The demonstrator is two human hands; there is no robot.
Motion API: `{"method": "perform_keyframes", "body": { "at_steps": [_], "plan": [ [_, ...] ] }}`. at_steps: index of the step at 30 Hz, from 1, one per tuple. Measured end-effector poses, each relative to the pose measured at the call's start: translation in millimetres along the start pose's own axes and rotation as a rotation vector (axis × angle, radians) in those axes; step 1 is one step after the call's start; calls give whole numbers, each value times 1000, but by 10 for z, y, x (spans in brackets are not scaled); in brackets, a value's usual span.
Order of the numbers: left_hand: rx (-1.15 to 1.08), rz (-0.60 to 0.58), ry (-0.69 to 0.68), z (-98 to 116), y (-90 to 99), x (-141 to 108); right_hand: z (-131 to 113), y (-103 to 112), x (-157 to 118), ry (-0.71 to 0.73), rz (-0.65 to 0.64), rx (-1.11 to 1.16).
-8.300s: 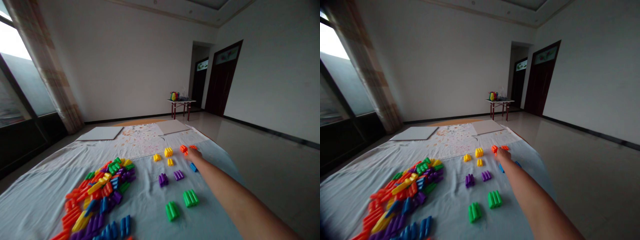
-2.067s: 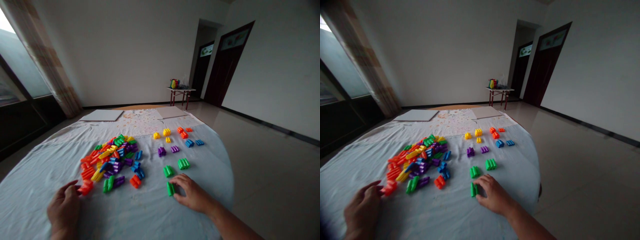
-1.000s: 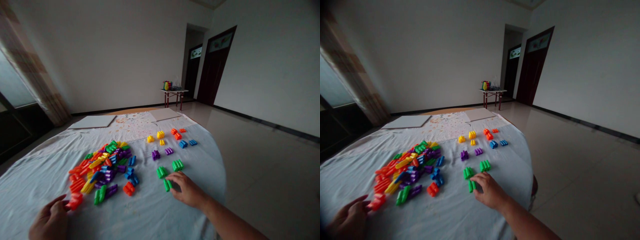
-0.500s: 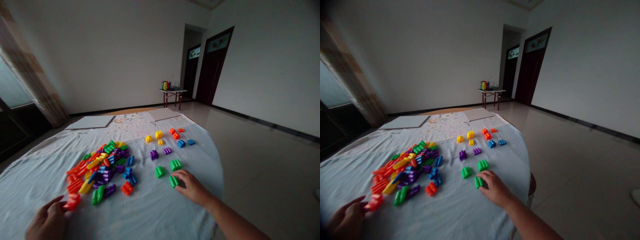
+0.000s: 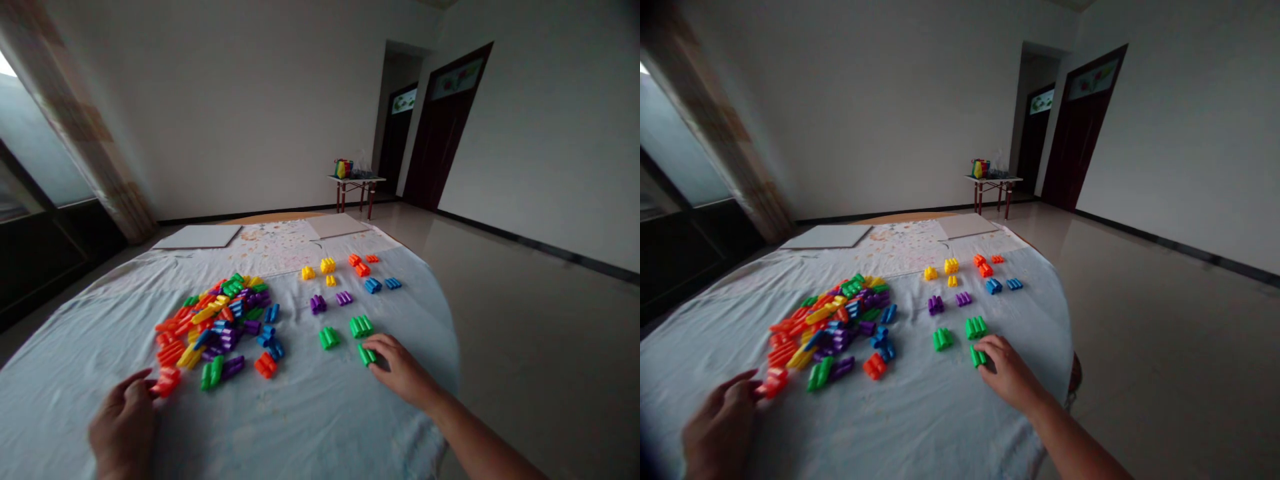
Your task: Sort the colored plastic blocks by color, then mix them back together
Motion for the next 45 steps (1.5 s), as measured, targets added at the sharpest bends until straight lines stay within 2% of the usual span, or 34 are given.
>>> {"method": "perform_keyframes", "body": {
  "at_steps": [2,8,11,14,17,22,27,30,33,37,40,42,45],
  "plan": [
    [-36,-58,91,31,4,-26,30,-4,-1,-1,-22,-2],
    [-125,-66,114,19,0,-49,57,37,24,-23,-79,-12],
    [-172,-79,106,9,-8,-59,-113,68,85,8,-17,-37],
    [-189,-77,96,31,-3,-68,-462,-20,231,97,26,-31],
    [-200,-66,88,60,13,-79,-928,-311,438,237,-86,38],
    [-203,-60,79,92,44,-103,-1588,-1037,789,458,-217,86],
    [-195,-70,75,101,50,-106,-1825,-1683,1029,534,-316,-87],
    [-190,-82,71,100,49,-102,-1838,-1865,1108,553,-372,-183],
    [-188,-90,75,94,48,-95,-1829,-1791,1121,556,-312,-156],
    [-176,-94,94,74,37,-83,-1737,-1400,961,455,-200,49],
    [-173,-94,105,57,23,-78,-1513,-1119,753,196,-266,211],
    [-177,-94,108,47,14,-75,-1328,-995,622,45,-339,235],
    [-178,-91,110,35,6,-73,-1131,-875,500,23,-396,112]
  ]
}}
Point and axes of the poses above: each hand's wrist, its own x-axis towards the middle knuckle, its own y-axis out of the back of the hand, z = x × y, the point moved 2 cm from there along x, towards the middle knuckle, and after that the axes turned 4 degrees about z, right-handed, at the moved point
